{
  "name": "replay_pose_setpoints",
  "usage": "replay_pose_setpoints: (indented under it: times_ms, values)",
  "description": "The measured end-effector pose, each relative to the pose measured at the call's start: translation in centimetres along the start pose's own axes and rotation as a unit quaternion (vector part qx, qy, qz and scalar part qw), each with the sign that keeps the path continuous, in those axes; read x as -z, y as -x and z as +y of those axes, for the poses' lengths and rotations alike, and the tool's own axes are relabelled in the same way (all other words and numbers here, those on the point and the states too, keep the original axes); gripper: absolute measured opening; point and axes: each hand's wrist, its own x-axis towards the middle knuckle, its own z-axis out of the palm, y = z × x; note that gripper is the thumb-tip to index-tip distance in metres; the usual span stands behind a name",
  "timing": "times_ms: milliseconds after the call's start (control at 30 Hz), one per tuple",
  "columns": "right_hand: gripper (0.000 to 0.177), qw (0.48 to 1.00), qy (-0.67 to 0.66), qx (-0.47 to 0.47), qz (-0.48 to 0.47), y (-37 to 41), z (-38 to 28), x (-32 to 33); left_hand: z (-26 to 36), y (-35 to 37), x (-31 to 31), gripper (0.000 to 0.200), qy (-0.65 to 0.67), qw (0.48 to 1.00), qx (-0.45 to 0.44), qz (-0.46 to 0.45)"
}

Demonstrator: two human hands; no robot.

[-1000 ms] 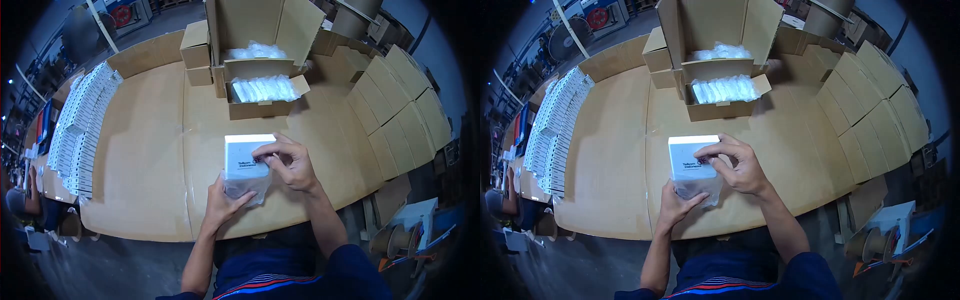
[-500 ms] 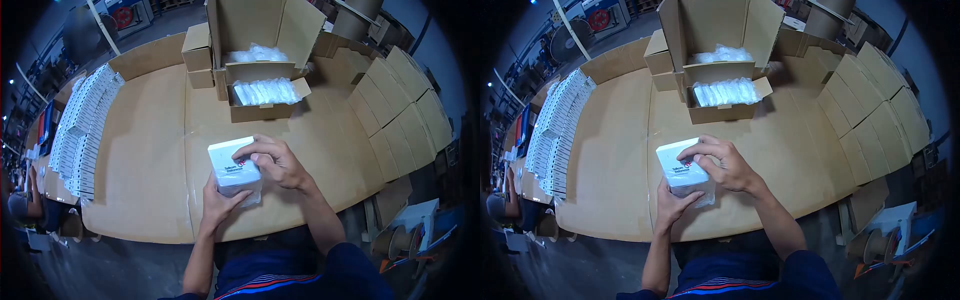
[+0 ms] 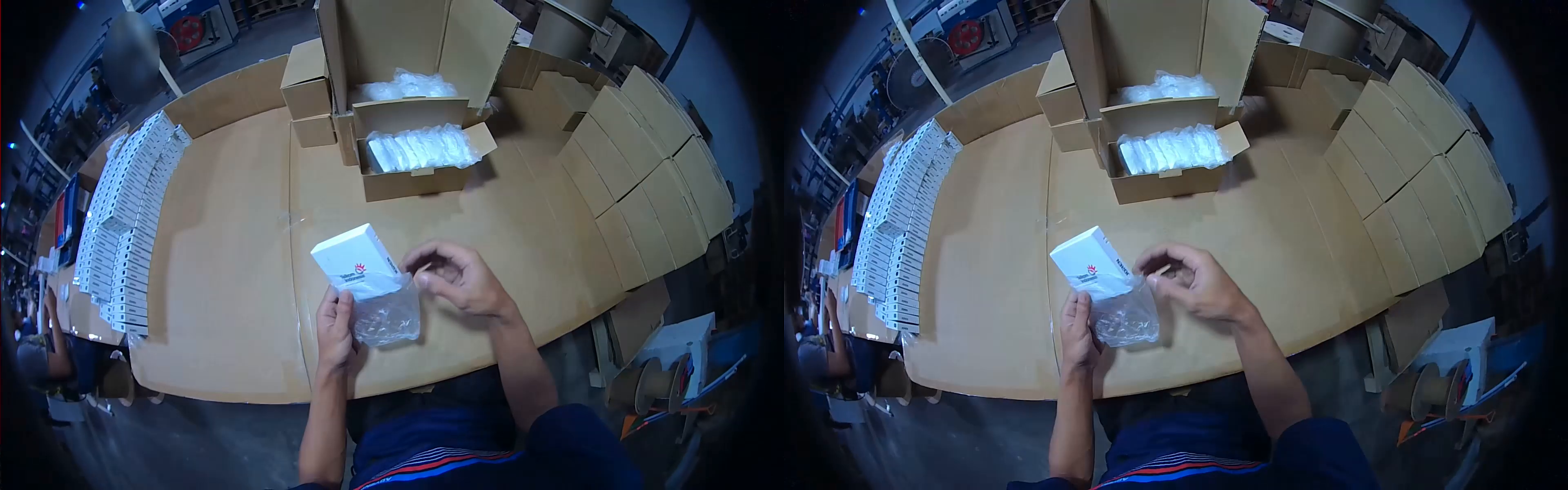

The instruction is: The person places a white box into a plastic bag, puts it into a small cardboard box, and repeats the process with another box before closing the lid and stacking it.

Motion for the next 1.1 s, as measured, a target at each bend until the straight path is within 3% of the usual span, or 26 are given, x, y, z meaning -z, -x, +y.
replay_pose_setpoints:
  times_ms: [167, 267, 300, 533, 667, 700, 800, 833, 933, 967, 1100]
  values:
    - [0.010, 0.999, 0.027, -0.004, 0.029, 0.4, 1.2, -1.4, 0.5, 0.0, -0.3, 0.039, -0.015, 1.000, 0.000, -0.019]
    - [0.010, 0.974, 0.187, 0.124, -0.012, -0.3, -0.2, -0.3, 0.4, -0.1, 1.3, 0.040, -0.052, 0.997, 0.000, -0.053]
    - [0.013, 0.970, 0.186, 0.159, 0.002, -0.7, -0.1, -0.1, 0.7, -0.3, 1.5, 0.041, -0.078, 0.995, -0.005, -0.068]
    - [0.023, 0.954, 0.209, 0.212, -0.029, -0.7, -0.6, 0.0, 2.8, -0.5, 0.8, 0.040, -0.066, 0.996, 0.005, -0.058]
    - [0.017, 0.914, 0.278, 0.292, 0.044, 0.0, -1.2, -1.7, 2.2, -0.5, 0.0, 0.041, -0.035, 0.998, 0.025, -0.035]
    - [0.017, 0.919, 0.270, 0.286, 0.032, 0.2, -1.2, -2.2, 1.7, -0.4, -0.5, 0.039, 0.011, 0.999, 0.052, 0.004]
    - [0.017, 0.949, 0.247, 0.195, -0.014, 0.8, -1.0, -2.2, 1.4, -0.2, -0.5, 0.038, 0.042, 0.994, 0.098, 0.005]
    - [0.014, 0.949, 0.237, 0.203, -0.036, 0.7, -0.9, -2.0, 1.5, -0.2, -0.7, 0.038, 0.044, 0.995, 0.090, -0.003]
    - [0.011, 0.970, 0.203, 0.105, -0.085, 0.7, -1.4, -1.2, 1.4, -0.1, 0.0, 0.036, -0.007, 0.998, 0.060, -0.017]
    - [0.011, 0.970, 0.186, 0.141, -0.069, 0.4, -1.0, -0.8, 1.3, 0.0, 0.2, 0.036, -0.022, 0.998, 0.049, -0.028]
    - [0.021, 0.980, 0.185, 0.065, -0.012, 0.6, -1.4, -1.2, 0.8, 0.1, 0.5, 0.038, -0.074, 0.997, -0.003, -0.033]
